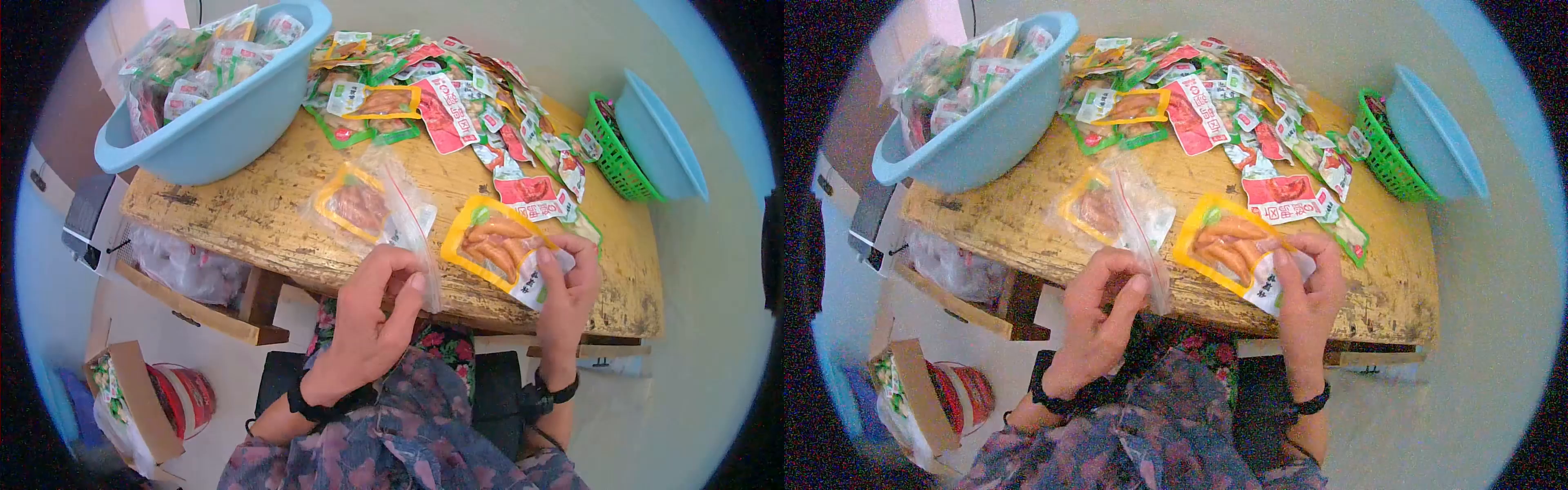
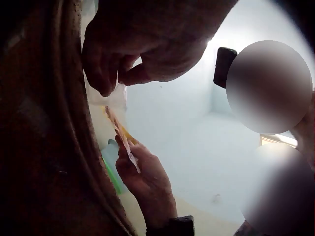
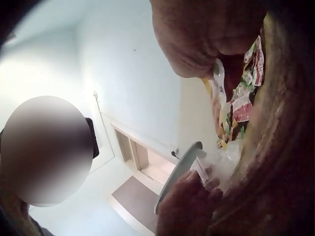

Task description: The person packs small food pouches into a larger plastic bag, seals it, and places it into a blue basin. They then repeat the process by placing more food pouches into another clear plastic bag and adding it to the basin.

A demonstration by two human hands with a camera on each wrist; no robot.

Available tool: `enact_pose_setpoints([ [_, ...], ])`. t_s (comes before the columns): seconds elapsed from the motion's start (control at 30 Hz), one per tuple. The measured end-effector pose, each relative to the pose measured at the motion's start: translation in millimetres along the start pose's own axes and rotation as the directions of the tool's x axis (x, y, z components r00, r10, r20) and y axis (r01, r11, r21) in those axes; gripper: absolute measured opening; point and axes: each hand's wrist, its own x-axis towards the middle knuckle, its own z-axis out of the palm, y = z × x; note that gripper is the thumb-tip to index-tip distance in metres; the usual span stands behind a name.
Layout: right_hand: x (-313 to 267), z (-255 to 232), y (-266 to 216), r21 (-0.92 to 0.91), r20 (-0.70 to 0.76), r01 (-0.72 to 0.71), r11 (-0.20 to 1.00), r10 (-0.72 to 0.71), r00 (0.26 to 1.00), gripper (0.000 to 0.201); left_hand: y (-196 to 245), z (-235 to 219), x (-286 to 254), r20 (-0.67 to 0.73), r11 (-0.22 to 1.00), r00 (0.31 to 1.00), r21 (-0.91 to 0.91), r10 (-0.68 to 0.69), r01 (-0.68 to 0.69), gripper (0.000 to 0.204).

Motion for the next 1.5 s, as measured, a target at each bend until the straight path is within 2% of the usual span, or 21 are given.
enact_pose_setpoints([
  [0.1, -15, -2, 14, -0.017, -0.057, -0.007, 1.000, 0.006, 0.998, 0.014, -1, -10, 0, 0.185, 0.960, 0.969, 0.195, 0.164, -0.200, 0.013],
  [0.13, -18, -3, 17, -0.039, -0.073, -0.005, 0.999, 0.002, 0.997, 0.015, -1, -9, 2, 0.231, 0.903, 0.933, 0.269, 0.277, -0.335, 0.015],
  [0.2, -24, -5, 18, 0.118, -0.166, -0.069, 0.991, 0.088, 0.982, 0.016, -1, -4, 9, 0.351, 0.721, 0.810, 0.376, 0.470, -0.582, 0.021],
  [0.23, -29, -7, 19, 0.196, -0.210, -0.096, 0.976, 0.137, 0.968, 0.016, -4, -3, 12, 0.392, 0.701, 0.804, 0.404, 0.447, -0.587, 0.025],
  [0.3, -30, -11, 24, 0.143, -0.251, -0.067, 0.987, 0.102, 0.963, 0.019, -8, -1, 17, 0.473, 0.651, 0.783, 0.452, 0.404, -0.609, 0.032],
  [0.4, -31, -21, 33, 0.013, -0.306, -0.028, 1.000, 0.031, 0.952, 0.023, 13, 17, 13, 0.377, 0.658, 0.860, 0.557, 0.343, -0.506, 0.040],
  [0.43, -32, -24, 35, -0.043, -0.309, -0.018, 0.999, 0.004, 0.951, 0.024, 16, 21, 13, 0.384, 0.629, 0.861, 0.590, 0.333, -0.506, 0.042],
  [0.5, -32, -27, 37, -0.041, -0.309, -0.024, 0.999, 0.010, 0.951, 0.025, 18, 30, 11, 0.387, 0.568, 0.865, 0.653, 0.318, -0.501, 0.045],
  [0.63, -33, -31, 45, -0.133, -0.261, 0.012, 0.991, -0.046, 0.964, 0.026, 10, 42, 6, 0.425, 0.536, 0.866, 0.681, 0.264, -0.498, 0.033],
  [0.73, -34, -35, 46, -0.056, -0.220, -0.079, 0.995, 0.065, 0.973, 0.028, 8, 43, 5, 0.442, 0.523, 0.863, 0.690, 0.242, -0.500, 0.024],
  [1.0, -32, -35, 38, 0.001, -0.172, 0.031, 1.000, -0.031, 0.985, 0.039, 14, 42, 2, 0.418, 0.541, 0.864, 0.675, 0.280, -0.502, 0.011],
  [1.2, -34, -43, 37, 0.095, -0.245, -0.014, 0.995, 0.037, 0.969, 0.041, 9, 38, 7, 0.338, 0.667, 0.897, 0.602, 0.286, -0.440, 0.006],
  [1.27, -35, -47, 39, 0.181, -0.319, 0.010, 0.983, 0.049, 0.947, 0.040, 10, 37, 6, 0.293, 0.717, 0.930, 0.597, 0.221, -0.359, 0.008],
  [1.37, -41, -51, 38, 0.342, -0.335, -0.007, 0.940, 0.129, 0.933, 0.039, 7, 37, 4, 0.236, 0.776, 0.961, 0.576, 0.146, -0.259, 0.009],
  [1.5, -50, -49, 33, 0.349, -0.374, 0.042, 0.936, 0.098, 0.922, 0.038, 10, 37, 4, 0.190, 0.852, 0.981, 0.505, 0.048, -0.140, 0.011],
])
